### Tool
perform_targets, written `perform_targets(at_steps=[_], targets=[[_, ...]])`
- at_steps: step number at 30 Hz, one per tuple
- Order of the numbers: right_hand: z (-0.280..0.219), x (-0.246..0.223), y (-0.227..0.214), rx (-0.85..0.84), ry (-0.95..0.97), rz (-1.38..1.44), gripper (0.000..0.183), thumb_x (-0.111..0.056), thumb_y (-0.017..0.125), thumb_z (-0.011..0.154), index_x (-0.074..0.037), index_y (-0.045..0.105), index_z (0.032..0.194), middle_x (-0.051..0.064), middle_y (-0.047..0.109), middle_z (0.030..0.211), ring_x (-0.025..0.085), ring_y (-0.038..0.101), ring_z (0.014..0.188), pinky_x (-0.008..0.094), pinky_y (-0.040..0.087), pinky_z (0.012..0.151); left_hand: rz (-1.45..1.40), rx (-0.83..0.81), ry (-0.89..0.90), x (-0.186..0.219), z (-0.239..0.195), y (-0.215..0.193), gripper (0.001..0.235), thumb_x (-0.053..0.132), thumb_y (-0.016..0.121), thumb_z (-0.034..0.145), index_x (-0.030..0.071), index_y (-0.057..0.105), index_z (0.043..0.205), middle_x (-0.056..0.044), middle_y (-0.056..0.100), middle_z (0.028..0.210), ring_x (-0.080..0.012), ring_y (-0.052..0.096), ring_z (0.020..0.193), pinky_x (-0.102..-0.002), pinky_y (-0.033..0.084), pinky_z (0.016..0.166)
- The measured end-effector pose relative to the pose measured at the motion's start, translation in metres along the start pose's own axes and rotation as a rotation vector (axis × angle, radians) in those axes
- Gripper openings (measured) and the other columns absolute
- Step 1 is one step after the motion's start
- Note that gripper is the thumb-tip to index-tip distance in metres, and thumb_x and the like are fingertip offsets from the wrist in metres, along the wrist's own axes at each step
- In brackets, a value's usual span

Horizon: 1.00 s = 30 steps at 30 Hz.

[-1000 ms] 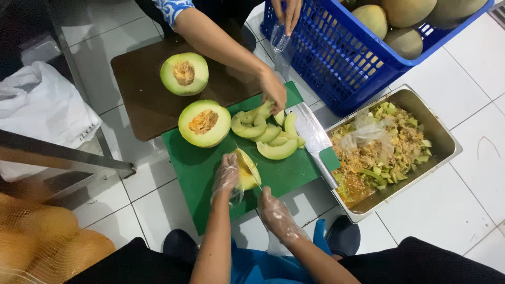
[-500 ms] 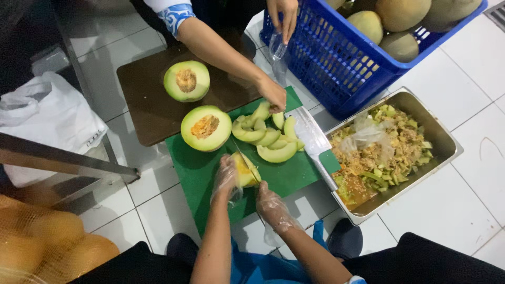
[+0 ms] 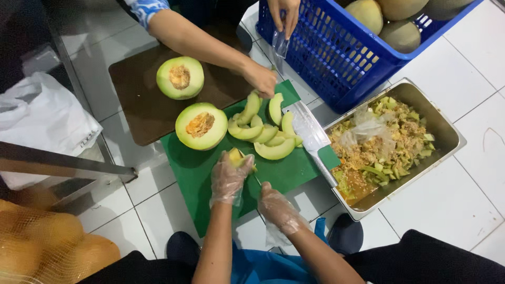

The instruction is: The person cuts a halved melon into wedges on a green cutting board using a knife. They scoop out the seeds from the melon halves and place the cut wedges into a plastic bag held by another person.

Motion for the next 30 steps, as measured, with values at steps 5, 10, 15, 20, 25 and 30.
perform_targets(at_steps=[5,10,15,20,25,30], targets=[[0.056,0.009,0.028,0.198,-0.218,-0.011,0.022,-0.008,0.042,0.094,0.003,0.046,0.113,0.032,0.069,0.09,0.049,0.069,0.087,0.058,0.053,0.078,0.006,-0.121,-0.136,-0.016,0.025,0.0,0.085,0.072,0.059,0.087,-0.01,0.066,0.109,-0.037,0.07,0.103,-0.0514,0.066,0.103,-0.054,0.053,0.087],[0.044,0.027,0.04,0.14,-0.153,0.012,0.022,-0.014,0.042,0.1,0.002,0.046,0.114,0.031,0.07,0.087,0.049,0.068,0.085,0.059,0.052,0.077,-0.019,-0.105,-0.121,-0.03,0.041,0.003,0.1,0.078,0.06,0.084,-0.016,0.058,0.118,-0.041,0.063,0.113,-0.0521,0.06,0.114,-0.053,0.048,0.097],[0.053,0.019,0.041,0.203,-0.115,-0.083,0.021,-0.017,0.041,0.101,-0.003,0.049,0.116,0.027,0.071,0.091,0.046,0.07,0.089,0.056,0.056,0.079,0.03,-0.212,-0.228,-0.033,0.041,-0.001,0.096,0.08,0.051,0.085,-0.008,0.069,0.12,-0.036,0.065,0.123,-0.0488,0.059,0.123,-0.054,0.045,0.105],[0.076,0.012,0.03,0.132,-0.129,-0.053,0.023,-0.011,0.041,0.099,0.0,0.047,0.118,0.029,0.071,0.095,0.047,0.069,0.092,0.058,0.054,0.081,-0.14,-0.174,-0.239,-0.024,0.047,-0.011,0.095,0.079,0.053,0.081,0.0,0.064,0.132,-0.031,0.063,0.131,-0.0442,0.058,0.128,-0.049,0.044,0.106],[0.052,0.034,0.036,0.076,-0.03,-0.085,0.029,-0.016,0.036,0.102,-0.001,0.047,0.123,0.03,0.072,0.098,0.046,0.07,0.095,0.056,0.055,0.085,-0.125,-0.2,-0.339,-0.029,0.06,-0.012,0.093,0.08,0.053,0.082,0.003,0.067,0.133,-0.029,0.061,0.137,-0.041,0.055,0.133,-0.046,0.042,0.111],[0.091,0.021,0.038,0.202,-0.095,-0.035,0.029,-0.017,0.034,0.1,-0.006,0.047,0.123,0.029,0.07,0.103,0.048,0.067,0.098,0.059,0.053,0.085,-0.174,-0.22,-0.258,-0.032,0.063,-0.009,0.082,0.077,0.046,0.085,0.021,0.062,0.142,-0.017,0.058,0.147,-0.0344,0.052,0.139,-0.042,0.039,0.114]])
Point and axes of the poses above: each hand's wrist, its own z-axis towards the middle knuckle, its own y-axis out of the palm, x = y × z, the point moved 3 cm from there along z, towards the middle knuckle
